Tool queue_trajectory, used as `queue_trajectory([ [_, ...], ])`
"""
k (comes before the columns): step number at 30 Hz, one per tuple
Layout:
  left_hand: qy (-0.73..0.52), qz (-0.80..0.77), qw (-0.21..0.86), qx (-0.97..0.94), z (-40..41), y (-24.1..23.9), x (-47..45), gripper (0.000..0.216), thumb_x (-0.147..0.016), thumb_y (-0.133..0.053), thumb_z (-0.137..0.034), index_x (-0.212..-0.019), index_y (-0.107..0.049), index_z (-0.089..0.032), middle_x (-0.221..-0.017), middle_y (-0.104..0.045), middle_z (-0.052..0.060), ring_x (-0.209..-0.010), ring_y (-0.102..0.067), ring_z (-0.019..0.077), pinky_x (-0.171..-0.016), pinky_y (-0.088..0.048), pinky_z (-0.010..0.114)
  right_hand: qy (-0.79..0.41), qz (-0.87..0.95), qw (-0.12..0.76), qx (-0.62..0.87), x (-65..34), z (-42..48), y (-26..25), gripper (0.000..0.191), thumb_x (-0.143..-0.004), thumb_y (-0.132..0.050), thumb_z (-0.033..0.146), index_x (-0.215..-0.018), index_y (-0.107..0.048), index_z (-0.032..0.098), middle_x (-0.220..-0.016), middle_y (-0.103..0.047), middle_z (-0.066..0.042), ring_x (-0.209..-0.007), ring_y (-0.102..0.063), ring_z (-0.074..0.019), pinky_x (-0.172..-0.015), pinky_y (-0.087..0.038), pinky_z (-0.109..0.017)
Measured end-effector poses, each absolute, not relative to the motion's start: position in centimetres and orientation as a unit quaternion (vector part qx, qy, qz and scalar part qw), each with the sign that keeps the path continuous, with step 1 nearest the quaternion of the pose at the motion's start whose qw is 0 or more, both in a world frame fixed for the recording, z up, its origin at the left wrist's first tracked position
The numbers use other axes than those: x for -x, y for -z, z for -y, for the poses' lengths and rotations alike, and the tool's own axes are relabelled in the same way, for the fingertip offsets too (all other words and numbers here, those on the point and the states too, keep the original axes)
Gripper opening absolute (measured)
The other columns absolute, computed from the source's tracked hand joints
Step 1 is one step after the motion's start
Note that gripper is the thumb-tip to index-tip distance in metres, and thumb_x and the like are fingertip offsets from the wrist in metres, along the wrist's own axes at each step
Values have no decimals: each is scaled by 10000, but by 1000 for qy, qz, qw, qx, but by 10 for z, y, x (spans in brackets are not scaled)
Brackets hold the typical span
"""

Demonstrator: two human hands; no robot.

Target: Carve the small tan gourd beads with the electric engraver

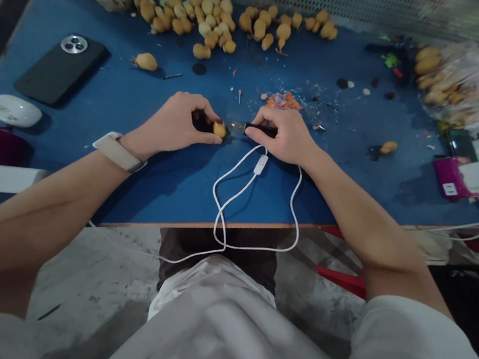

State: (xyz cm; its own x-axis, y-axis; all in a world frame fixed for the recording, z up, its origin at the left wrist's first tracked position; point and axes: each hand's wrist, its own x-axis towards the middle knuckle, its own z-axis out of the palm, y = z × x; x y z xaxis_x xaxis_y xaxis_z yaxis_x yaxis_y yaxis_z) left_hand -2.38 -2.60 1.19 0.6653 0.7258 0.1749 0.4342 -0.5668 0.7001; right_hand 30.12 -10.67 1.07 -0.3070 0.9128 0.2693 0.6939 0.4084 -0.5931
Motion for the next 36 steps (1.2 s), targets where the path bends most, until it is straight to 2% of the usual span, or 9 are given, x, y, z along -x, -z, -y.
queue_trajectory([
  [9,-233,-348,307,-855,23,-7,25,432,-856,-1073,-567,-1078,-932,-224,-1146,-939,127,-1123,-866,348,-1078,-701,483,-193,789,272,516,-301,105,-12,418,-1133,-825,690,-991,-734,307,-890,-740,-60,-892,-733,-316,-866,-602,-493],
  [16,-213,-349,304,-860,23,-16,27,459,-849,-1029,-652,-1058,-930,-255,-1114,-926,89,-1063,-836,326,-1022,-674,461,-199,787,273,516,-297,100,-12,503,-1103,-840,791,-980,-722,318,-856,-703,-36,-884,-698,-316,-890,-587,-496],
  [25,-216,-364,300,-855,17,-9,27,454,-835,-1076,-612,-1045,-920,-242,-1059,-904,76,-982,-787,268,-959,-630,405,-219,793,278,496,-295,100,-14,420,-1122,-798,672,-976,-700,291,-895,-746,-54,-898,-696,-301,-915,-576,-488],
  [29,-220,-373,309,-847,19,-10,27,436,-827,-1100,-584,-1036,-938,-238,-1054,-901,77,-970,-780,267,-946,-626,403,-220,795,277,492,-295,100,-14,458,-1129,-778,709,-983,-700,282,-878,-744,-56,-868,-682,-297,-905,-564,-486],
  [36,-231,-361,314,-847,20,-8,26,414,-807,-1098,-578,-1006,-941,-251,-1069,-919,79,-968,-784,277,-949,-625,423,-223,793,277,495,-295,101,-16,376,-1100,-767,628,-983,-705,276,-924,-786,-69,-863,-695,-296,-931,-573,-495],
])
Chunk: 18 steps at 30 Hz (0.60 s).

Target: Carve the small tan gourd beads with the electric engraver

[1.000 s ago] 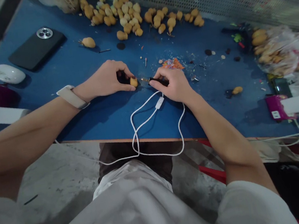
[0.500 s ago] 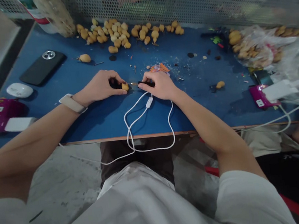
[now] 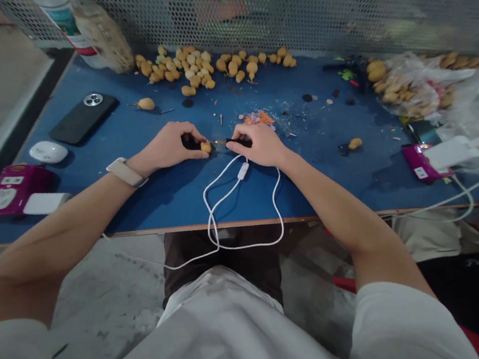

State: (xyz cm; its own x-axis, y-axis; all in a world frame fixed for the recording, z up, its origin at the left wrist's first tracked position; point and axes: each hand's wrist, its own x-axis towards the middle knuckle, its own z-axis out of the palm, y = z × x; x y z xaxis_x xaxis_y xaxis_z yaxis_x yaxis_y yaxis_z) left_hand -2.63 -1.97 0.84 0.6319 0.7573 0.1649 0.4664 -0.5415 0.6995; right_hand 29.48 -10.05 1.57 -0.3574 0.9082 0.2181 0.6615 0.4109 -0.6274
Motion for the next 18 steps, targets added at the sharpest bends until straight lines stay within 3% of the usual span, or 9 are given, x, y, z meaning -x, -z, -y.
queue_trajectory([
  [13,-239,-349,301,-855,16,-2,27,391,-833,-1103,-555,-1012,-915,-261,-1055,-903,60,-964,-783,268,-937,-624,415,-225,785,278,506,-298,101,-14,497,-1106,-798,752,-970,-720,281,-879,-753,-46,-854,-686,-284,-902,-559,-479],
  [18,-230,-353,280,-862,21,-5,25,410,-841,-1054,-568,-1035,-868,-258,-1067,-881,60,-986,-763,279,-957,-610,429,-264,765,318,494,-302,97,-8,759,-1039,-755,1053,-953,-694,301,-840,-681,-31,-767,-615,-258,-808,-520,-470],
])
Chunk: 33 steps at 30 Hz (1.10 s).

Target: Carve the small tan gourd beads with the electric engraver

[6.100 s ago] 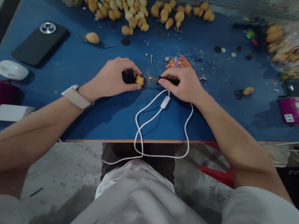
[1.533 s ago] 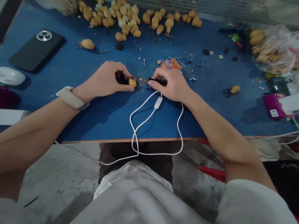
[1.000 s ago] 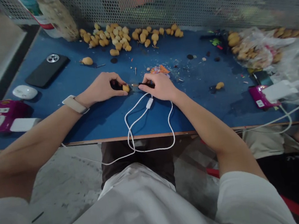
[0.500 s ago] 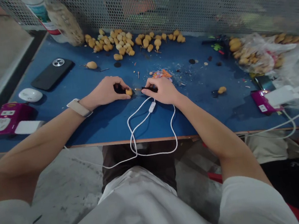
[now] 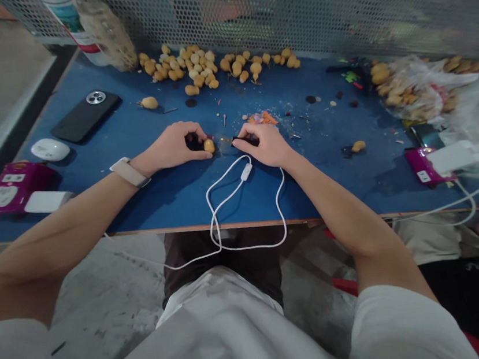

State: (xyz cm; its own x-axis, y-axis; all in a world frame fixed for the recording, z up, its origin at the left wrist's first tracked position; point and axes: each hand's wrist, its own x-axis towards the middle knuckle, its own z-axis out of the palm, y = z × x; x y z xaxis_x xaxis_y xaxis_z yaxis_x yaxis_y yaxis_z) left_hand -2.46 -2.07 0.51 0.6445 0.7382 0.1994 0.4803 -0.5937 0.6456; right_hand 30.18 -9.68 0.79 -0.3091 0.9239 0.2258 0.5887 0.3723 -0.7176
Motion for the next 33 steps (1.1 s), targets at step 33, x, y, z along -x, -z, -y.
queue_trajectory([
  [33,-241,-342,271,-867,27,-7,25,354,-892,-1096,-530,-1077,-944,-269,-1125,-909,60,-1027,-811,277,-988,-636,415,-347,672,400,518,-306,95,-10,1023,-959,-404,1311,-1069,-689,335,-815,-549,6,-566,-426,-194,-548,-434,-421],
])
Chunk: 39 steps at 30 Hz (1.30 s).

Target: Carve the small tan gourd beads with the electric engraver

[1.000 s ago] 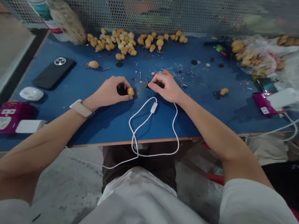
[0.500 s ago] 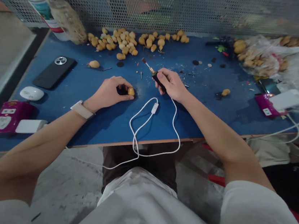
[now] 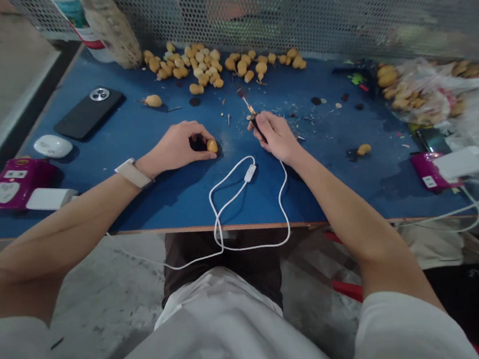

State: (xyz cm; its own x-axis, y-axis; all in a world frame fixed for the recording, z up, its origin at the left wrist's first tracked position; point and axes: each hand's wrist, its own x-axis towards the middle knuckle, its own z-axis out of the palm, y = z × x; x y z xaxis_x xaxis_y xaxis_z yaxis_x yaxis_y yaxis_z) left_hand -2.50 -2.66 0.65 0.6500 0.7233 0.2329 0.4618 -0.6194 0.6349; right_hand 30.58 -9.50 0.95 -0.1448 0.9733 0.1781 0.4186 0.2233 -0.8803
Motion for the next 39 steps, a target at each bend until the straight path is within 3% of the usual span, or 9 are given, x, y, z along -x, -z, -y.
queue_trajectory([
  [3,-245,-336,277,-866,26,-7,25,348,-888,-1102,-517,-1083,-955,-269,-1124,-915,57,-1016,-819,267,-969,-635,407,-302,711,366,519,-311,95,-10,983,-1038,-422,1247,-1087,-747,321,-814,-618,-19,-609,-539,-227,-608,-510,-438],
  [6,-255,-334,280,-864,26,-6,23,327,-874,-1117,-499,-1048,-955,-275,-1109,-919,43,-1008,-840,260,-957,-636,398,-209,766,306,526,-316,95,-11,1055,-1052,-357,1239,-1134,-832,301,-871,-755,-87,-746,-700,-313,-766,-607,-507],
  [11,-270,-332,282,-859,25,-2,21,331,-834,-1144,-492,-1001,-948,-284,-1090,-931,28,-1020,-863,270,-1002,-659,421,-116,814,232,519,-318,95,-7,1119,-1107,-243,1181,-1225,-890,276,-1010,-887,-157,-950,-837,-418,-890,-624,-541],
  [14,-273,-335,287,-855,23,1,21,363,-825,-1154,-516,-1015,-956,-277,-1093,-931,40,-1021,-865,279,-1005,-665,433,-79,830,208,511,-315,96,-3,1029,-1183,-300,1075,-1276,-918,258,-1137,-942,-193,-1078,-876,-459,-951,-633,-551],
  [20,-273,-334,293,-853,22,2,22,385,-828,-1141,-547,-1025,-956,-273,-1094,-932,45,-1029,-860,277,-987,-650,416,-45,837,173,517,-312,97,-1,802,-1258,-443,886,-1299,-936,255,-1186,-973,-180,-1115,-890,-465,-944,-621,-538],
  [39,-261,-340,295,-854,24,-2,21,385,-839,-1133,-555,-1024,-966,-262,-1086,-936,56,-1033,-861,285,-978,-644,416,-38,844,156,512,-311,96,-3,821,-1254,-463,951,-1294,-933,279,-1190,-977,-151,-1105,-883,-433,-900,-588,-497],
])
